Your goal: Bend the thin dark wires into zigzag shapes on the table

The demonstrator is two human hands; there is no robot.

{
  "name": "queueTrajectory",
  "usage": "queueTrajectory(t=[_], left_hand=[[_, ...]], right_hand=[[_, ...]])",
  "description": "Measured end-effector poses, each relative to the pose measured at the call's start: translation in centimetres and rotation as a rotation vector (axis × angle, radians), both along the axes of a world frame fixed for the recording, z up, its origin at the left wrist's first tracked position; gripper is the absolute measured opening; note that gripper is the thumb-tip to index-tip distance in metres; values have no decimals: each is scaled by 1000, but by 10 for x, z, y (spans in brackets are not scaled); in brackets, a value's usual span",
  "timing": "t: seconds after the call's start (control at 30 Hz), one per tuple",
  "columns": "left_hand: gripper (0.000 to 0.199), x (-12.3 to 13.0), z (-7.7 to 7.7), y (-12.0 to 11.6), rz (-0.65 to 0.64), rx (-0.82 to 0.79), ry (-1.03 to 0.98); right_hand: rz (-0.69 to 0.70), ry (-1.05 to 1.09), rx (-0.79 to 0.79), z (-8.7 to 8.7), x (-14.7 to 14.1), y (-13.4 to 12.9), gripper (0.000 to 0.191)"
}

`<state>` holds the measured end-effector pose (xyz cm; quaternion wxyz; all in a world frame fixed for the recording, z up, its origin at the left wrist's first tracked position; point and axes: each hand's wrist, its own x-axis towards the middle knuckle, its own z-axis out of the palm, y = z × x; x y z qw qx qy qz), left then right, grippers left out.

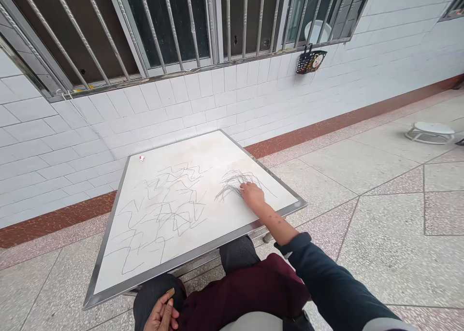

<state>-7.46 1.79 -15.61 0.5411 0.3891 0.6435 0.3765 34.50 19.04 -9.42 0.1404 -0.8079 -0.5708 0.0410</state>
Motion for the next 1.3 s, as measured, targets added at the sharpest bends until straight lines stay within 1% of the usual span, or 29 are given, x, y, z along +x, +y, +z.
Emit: queueTrajectory(t=[0.1, 0.23, 0.4, 0.5, 0.6, 0.73, 0.9, 1.13, 1.3], left_hand=[[78, 1, 1, 0, -2, 7, -5], [74, -2, -4, -2, -13, 35, -18], [71, -7, -13, -4, -33, 50, -21], [70, -9, -16, -4, -55, 64, -23], [70, -10, -17, -4, -63, 77, -30], [72, -9, -18, -4, -44, 78, -31], [71, -9, -16, -7, -41, 92, -25], [70, -8, -18, -8, -31, 99, -44], [72, -4, -12, -8, -10, 96, -53]], right_hand=[[25, -12, -19, 1, 3, 9, 23], [37, -12, -36, 1, 6, 17, 21], [31, -5, -6, 5, 6, 13, 23], [10, 6, 17, 8, 5, 10, 25], [11, 31, 6, 9, 4, 11, 24], [17, 76, -31, 6, 1, 14, 19], [-28, 155, -18, 4, 0, 16, 18], [-62, 304, 44, 11, 6, 17, 19], [-65, 389, 123, 16, 9, 16, 16]])
